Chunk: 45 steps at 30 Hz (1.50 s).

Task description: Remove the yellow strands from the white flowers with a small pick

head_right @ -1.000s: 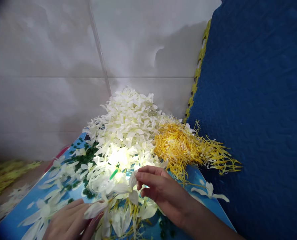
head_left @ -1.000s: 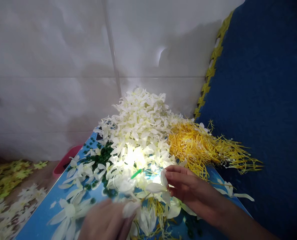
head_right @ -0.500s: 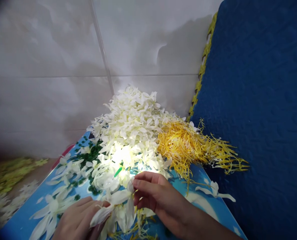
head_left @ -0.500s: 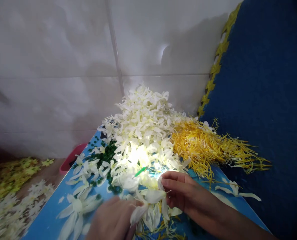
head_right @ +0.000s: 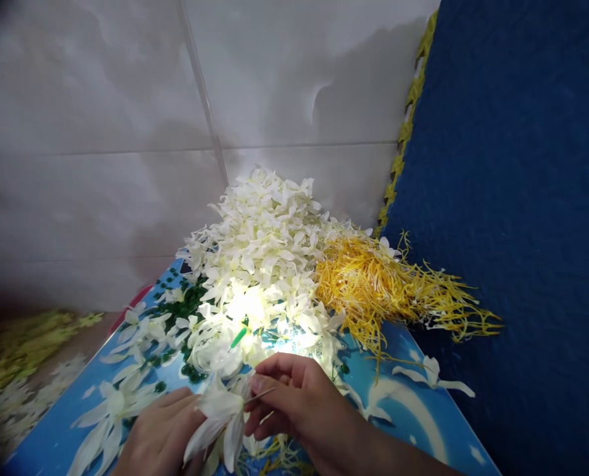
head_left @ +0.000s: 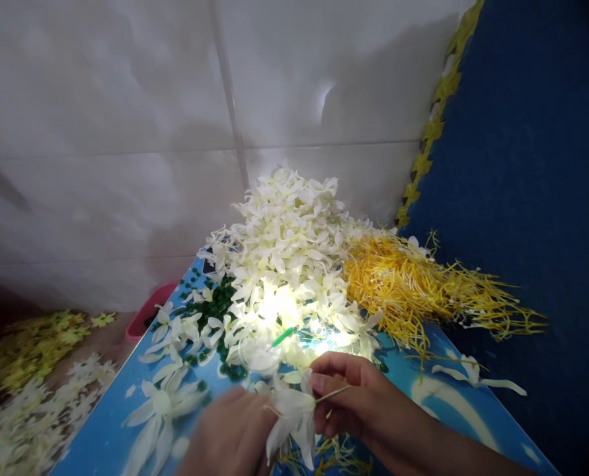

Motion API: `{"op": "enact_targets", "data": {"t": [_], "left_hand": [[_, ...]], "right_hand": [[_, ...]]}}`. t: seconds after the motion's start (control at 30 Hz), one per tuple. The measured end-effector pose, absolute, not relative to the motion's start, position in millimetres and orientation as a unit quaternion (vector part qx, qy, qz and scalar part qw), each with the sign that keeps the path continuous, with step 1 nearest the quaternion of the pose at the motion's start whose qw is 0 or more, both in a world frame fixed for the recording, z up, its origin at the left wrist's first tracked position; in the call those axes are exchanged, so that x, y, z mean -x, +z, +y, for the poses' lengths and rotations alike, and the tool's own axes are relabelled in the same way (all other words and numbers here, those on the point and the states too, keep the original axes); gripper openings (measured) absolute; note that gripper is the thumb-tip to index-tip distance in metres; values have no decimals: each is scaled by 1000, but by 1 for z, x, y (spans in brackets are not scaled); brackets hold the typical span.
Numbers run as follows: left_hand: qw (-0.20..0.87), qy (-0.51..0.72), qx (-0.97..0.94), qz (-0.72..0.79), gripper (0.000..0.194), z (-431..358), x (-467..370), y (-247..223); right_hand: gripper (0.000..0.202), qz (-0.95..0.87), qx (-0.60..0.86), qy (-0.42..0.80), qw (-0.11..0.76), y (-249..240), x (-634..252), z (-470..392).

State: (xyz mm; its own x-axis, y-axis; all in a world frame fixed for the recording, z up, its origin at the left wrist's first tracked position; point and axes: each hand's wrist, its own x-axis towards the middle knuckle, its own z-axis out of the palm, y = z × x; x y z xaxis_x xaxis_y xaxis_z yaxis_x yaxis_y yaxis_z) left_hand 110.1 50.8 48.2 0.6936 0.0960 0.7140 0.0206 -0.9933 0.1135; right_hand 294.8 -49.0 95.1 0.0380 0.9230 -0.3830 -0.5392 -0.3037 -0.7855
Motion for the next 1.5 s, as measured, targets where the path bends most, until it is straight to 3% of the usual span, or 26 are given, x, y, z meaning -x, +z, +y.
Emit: {"op": "enact_targets", "data": {"t": [0.27,0.47,0.7,0.9,1.5], "left_hand": [[64,403,-913,12,27,49,-112,51],[48,416,-908,24,26,49,-113,60],[79,377,-923,13,20,45,-113,68],[59,386,-921,9,26,44,-112,66],[20,406,-914,10,27,43,-114,65]], "right_hand": [[37,-300,503,597,549,82,-292,-45],[8,-465,527,390,595,95,-294,-58],[18,-478,465,399,630,88,-287,-57],[26,-506,460,323,654,82,-284,-53],[28,-522,445,266,677,71,-275,-52]]}}
